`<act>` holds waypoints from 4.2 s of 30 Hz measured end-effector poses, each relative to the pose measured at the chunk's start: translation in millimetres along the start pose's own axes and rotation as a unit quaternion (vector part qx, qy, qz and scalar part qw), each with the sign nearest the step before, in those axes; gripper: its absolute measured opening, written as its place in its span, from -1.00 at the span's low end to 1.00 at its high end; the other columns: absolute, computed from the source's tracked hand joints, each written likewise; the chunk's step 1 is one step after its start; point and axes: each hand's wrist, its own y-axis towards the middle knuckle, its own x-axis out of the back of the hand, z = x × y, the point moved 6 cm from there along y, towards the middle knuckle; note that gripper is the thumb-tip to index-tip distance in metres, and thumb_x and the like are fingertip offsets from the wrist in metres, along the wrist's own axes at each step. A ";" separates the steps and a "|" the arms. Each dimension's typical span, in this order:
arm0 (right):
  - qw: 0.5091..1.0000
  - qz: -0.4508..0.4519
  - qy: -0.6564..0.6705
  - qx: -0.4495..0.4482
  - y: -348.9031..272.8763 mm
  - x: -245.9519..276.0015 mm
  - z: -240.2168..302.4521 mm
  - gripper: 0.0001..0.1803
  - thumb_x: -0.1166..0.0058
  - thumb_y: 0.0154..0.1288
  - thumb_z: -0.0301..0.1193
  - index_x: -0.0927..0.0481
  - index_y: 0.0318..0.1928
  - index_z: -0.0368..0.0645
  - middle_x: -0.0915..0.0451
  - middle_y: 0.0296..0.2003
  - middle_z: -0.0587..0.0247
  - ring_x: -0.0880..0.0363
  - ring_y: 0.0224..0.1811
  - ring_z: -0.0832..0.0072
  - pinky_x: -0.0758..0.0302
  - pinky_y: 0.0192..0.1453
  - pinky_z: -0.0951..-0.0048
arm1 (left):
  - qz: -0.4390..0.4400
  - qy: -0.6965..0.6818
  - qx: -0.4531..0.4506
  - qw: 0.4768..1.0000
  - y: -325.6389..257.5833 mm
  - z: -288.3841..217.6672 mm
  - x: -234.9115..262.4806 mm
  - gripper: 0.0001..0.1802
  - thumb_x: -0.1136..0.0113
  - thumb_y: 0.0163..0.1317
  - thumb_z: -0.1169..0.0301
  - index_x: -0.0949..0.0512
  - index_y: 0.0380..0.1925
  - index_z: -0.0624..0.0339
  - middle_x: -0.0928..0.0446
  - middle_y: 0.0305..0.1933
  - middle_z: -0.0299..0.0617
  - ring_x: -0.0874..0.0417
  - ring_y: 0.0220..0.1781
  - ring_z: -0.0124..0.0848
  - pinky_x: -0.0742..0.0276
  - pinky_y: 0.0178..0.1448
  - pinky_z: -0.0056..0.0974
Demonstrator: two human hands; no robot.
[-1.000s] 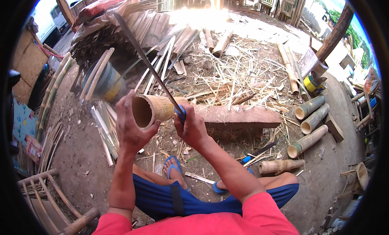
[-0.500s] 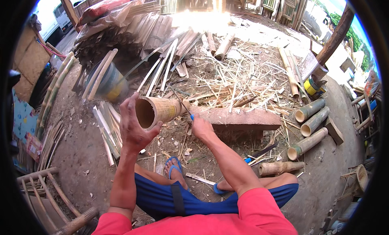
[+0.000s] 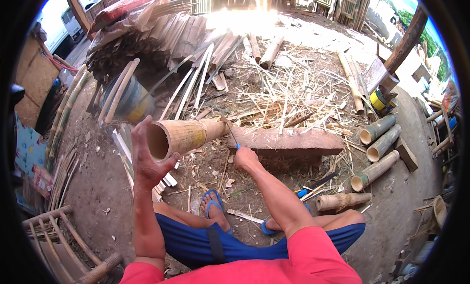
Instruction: The person sits on the ground and uses a knife to shave and smooth the outer surface of a bamboo segment. They rotate the piece to work around its circumference, then mark a line on the bamboo with a pencil.
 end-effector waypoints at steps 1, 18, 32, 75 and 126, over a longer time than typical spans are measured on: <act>0.999 0.032 0.009 0.000 0.5 -10.8 -13.9 -0.58 -0.05 0.43 -0.38 -0.33 0.18 -0.31 -0.71 -0.09 -0.39 -0.73 -0.04 -0.29 -0.60 0.09 -0.24 | -0.009 0.003 0.009 1.000 5.7 8.0 3.7 0.17 -0.61 -0.18 0.25 -0.23 0.51 0.11 -0.31 0.39 0.03 -0.45 0.42 0.04 -0.47 0.48 0.06; 0.908 0.029 0.368 0.200 -94.7 16.0 65.7 -0.41 0.20 0.69 0.07 -0.44 -0.21 -0.28 -0.60 -0.38 -0.24 -0.62 -0.30 -0.15 -0.46 -0.20 -0.07 | 0.051 0.025 -0.050 0.997 3.8 -1.1 6.5 0.12 -0.64 -0.27 0.21 -0.32 0.40 0.10 -0.33 0.26 0.04 -0.38 0.36 0.06 -0.38 0.45 0.10; 0.971 0.049 0.198 -0.128 -25.1 -31.4 -16.0 -0.17 0.33 0.65 0.18 -0.69 -0.02 -0.43 -0.68 -0.02 -0.44 -0.66 0.11 -0.26 -0.53 0.16 -0.09 | 0.016 0.014 -0.039 0.999 3.5 9.6 11.7 0.01 -0.56 -0.24 0.24 -0.36 0.33 0.16 -0.37 0.27 0.04 -0.43 0.35 0.03 -0.38 0.48 0.05; 0.907 -0.036 0.335 0.253 -53.7 -36.1 89.8 -0.38 0.23 0.70 0.08 -0.48 -0.20 -0.30 -0.56 -0.40 -0.13 -0.55 -0.34 0.03 -0.46 -0.18 0.02 | -0.133 0.054 0.068 0.987 -1.5 8.9 -6.5 -0.25 -0.34 0.16 0.14 -0.48 0.37 0.13 -0.44 0.37 0.02 -0.41 0.43 0.02 -0.22 0.55 0.08; 0.947 0.063 0.316 -0.012 -63.7 -17.9 37.0 -0.43 0.13 0.66 0.06 -0.46 -0.02 -0.32 -0.66 -0.36 -0.30 -0.67 -0.23 -0.30 -0.50 -0.14 -0.15 | -0.073 0.053 0.004 0.996 -11.9 -21.3 16.4 -0.26 -0.39 -0.02 0.27 -0.46 0.23 0.23 -0.50 0.23 0.05 -0.50 0.31 0.06 -0.35 0.45 0.10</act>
